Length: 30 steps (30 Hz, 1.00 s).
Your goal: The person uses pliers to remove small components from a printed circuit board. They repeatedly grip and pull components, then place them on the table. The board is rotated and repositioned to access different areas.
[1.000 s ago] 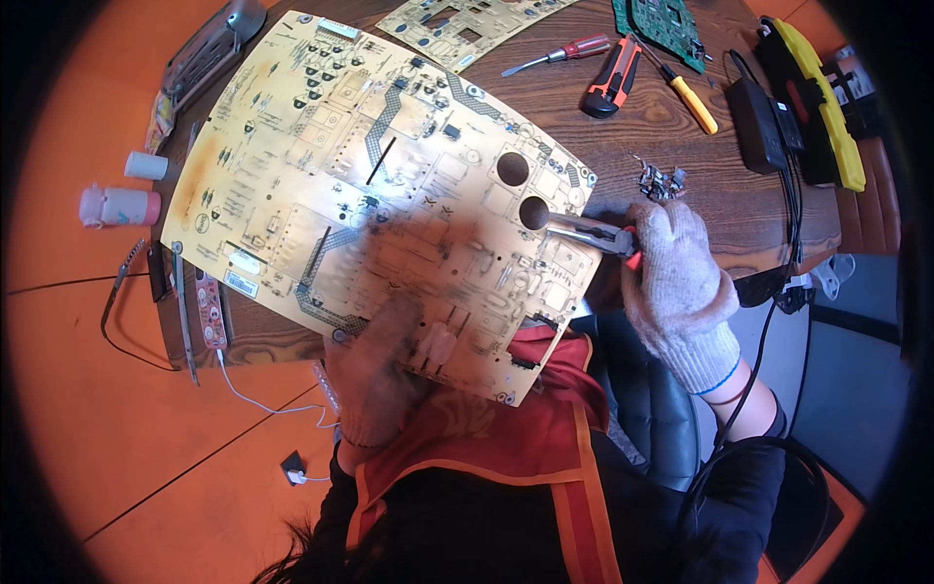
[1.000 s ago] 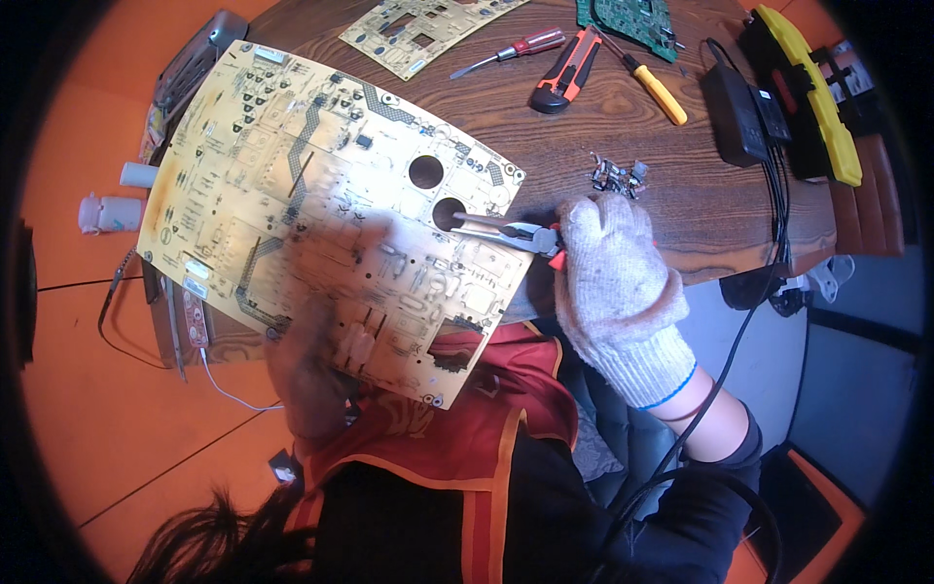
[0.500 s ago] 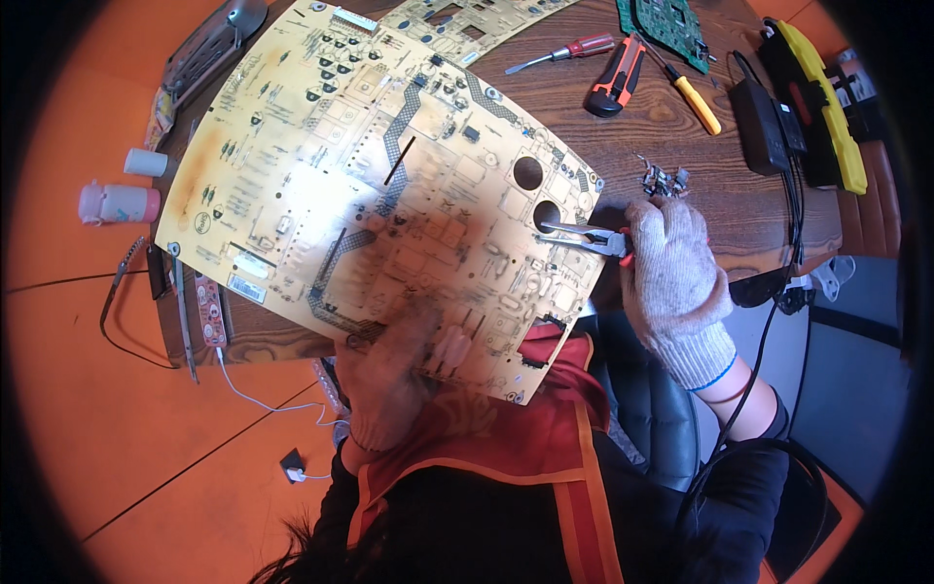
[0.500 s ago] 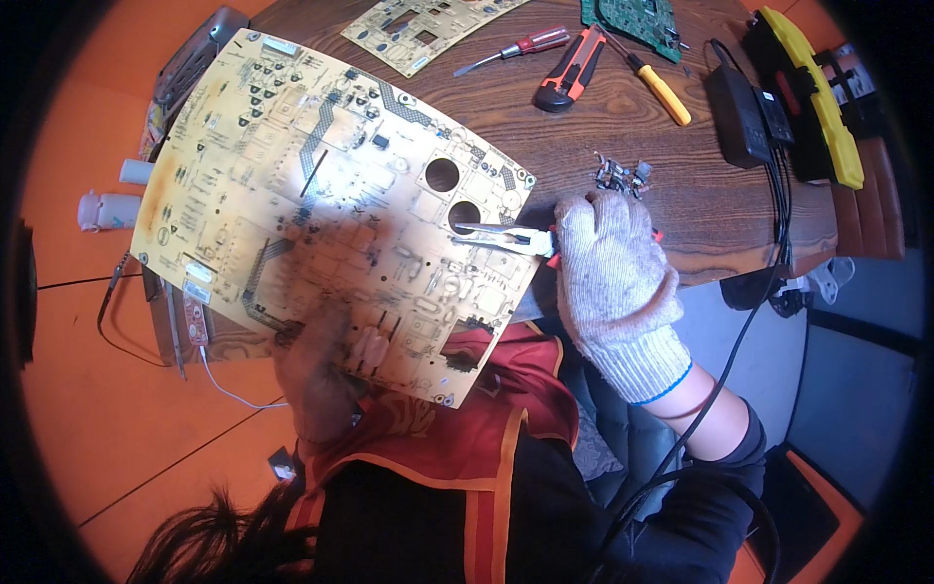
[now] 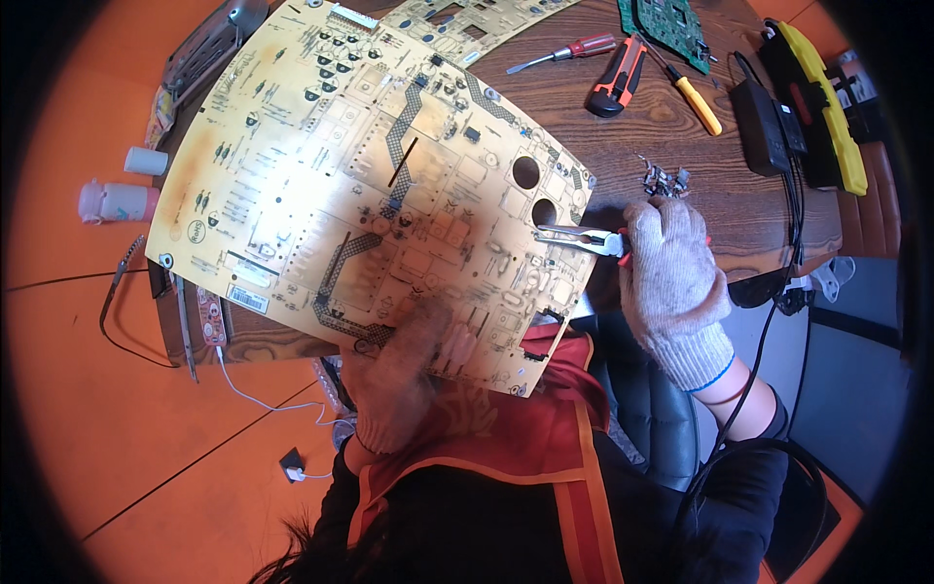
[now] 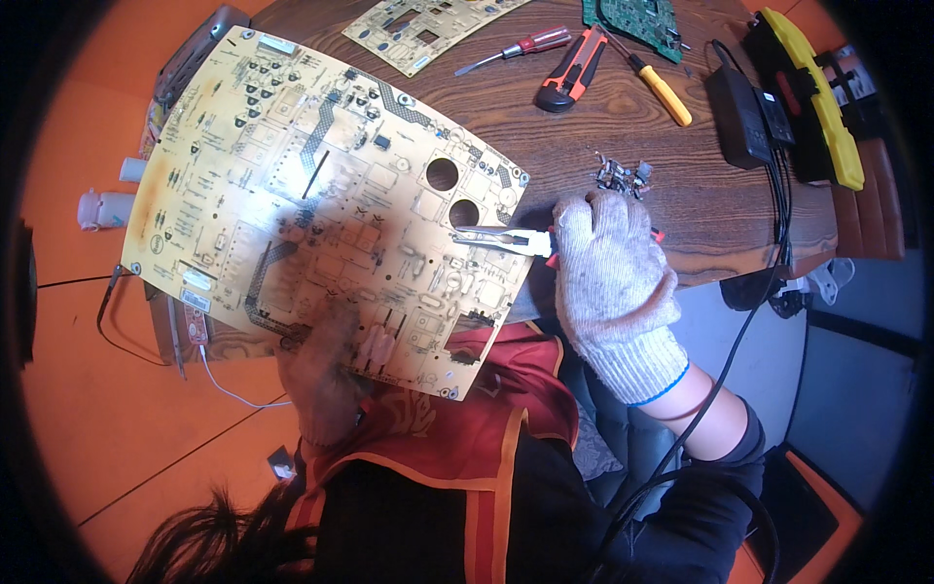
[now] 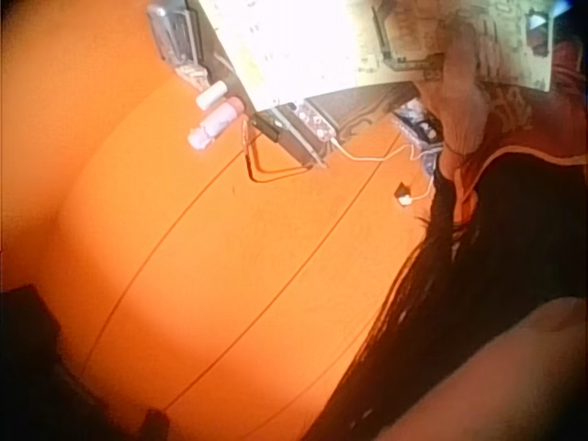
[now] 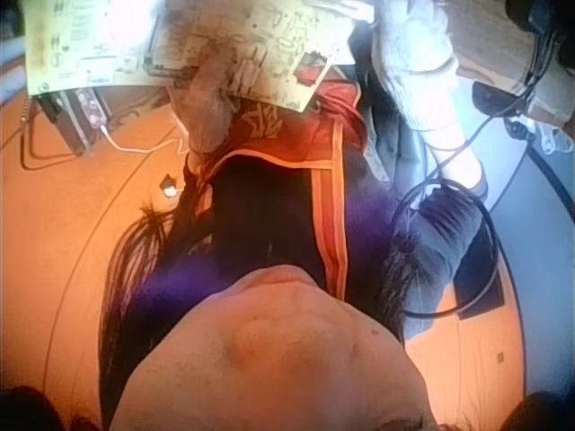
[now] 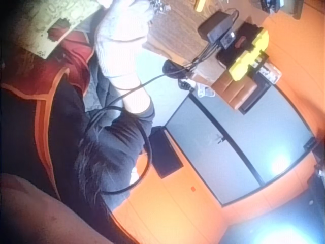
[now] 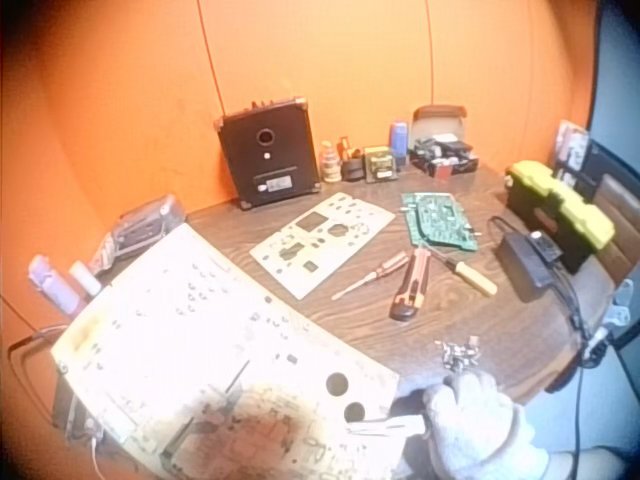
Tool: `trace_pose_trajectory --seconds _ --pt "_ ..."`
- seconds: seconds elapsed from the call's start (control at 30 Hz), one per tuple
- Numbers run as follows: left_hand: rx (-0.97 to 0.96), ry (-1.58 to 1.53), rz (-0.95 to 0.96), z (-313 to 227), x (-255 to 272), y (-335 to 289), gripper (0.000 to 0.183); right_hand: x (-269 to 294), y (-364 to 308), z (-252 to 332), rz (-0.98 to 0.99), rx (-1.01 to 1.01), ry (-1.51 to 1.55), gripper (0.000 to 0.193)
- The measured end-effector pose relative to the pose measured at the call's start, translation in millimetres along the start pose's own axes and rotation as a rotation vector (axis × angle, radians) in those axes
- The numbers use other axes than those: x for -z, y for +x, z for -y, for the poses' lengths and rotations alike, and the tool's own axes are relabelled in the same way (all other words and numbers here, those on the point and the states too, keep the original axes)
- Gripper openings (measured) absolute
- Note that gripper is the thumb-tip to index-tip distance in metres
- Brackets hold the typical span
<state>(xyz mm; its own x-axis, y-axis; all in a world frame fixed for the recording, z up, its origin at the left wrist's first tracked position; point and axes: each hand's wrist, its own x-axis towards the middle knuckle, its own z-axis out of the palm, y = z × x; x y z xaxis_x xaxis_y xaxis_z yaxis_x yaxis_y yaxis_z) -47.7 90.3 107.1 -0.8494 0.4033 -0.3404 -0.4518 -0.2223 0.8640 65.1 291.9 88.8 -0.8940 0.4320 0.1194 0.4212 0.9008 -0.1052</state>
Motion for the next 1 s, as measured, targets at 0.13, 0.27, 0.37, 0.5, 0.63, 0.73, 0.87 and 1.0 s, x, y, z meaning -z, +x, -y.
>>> trace_pose_trajectory --seconds 0.13,0.27,0.37,0.5,0.63,0.73,0.87,1.0 --pt "-0.004 0.021 0.016 1.5 1.5 0.9 0.022 0.3 -0.2 -0.1 0.032 -0.004 -0.057 0.050" --pt "-0.023 0.053 0.020 2.5 3.2 2.0 0.021 -6.8 1.4 2.7 0.050 -0.008 -0.105 0.043" --pt "-0.046 0.090 0.026 3.6 4.1 1.2 0.021 -13.6 2.1 5.1 0.105 -0.060 0.005 0.038" --pt "-0.041 0.100 0.016 5.4 8.4 -3.2 0.019 -6.3 -1.6 5.9 0.265 0.030 -0.022 0.029" --pt "0.026 -0.016 0.035 6.8 17.0 -3.3 0.016 17.0 0.0 5.6 0.392 0.093 -0.033 0.026" --pt "0.023 0.033 0.052 8.1 19.8 -0.8 0.015 24.7 20.4 -2.7 0.866 -0.042 0.334 0.025" --pt "0.140 -0.066 0.020 7.4 16.4 5.3 0.021 35.2 26.9 -15.3 1.262 -0.424 1.121 0.020" --pt "0.158 -0.060 -0.072 1.7 19.4 17.8 0.023 39.1 16.4 -20.3 1.087 -0.457 1.495 0.020"
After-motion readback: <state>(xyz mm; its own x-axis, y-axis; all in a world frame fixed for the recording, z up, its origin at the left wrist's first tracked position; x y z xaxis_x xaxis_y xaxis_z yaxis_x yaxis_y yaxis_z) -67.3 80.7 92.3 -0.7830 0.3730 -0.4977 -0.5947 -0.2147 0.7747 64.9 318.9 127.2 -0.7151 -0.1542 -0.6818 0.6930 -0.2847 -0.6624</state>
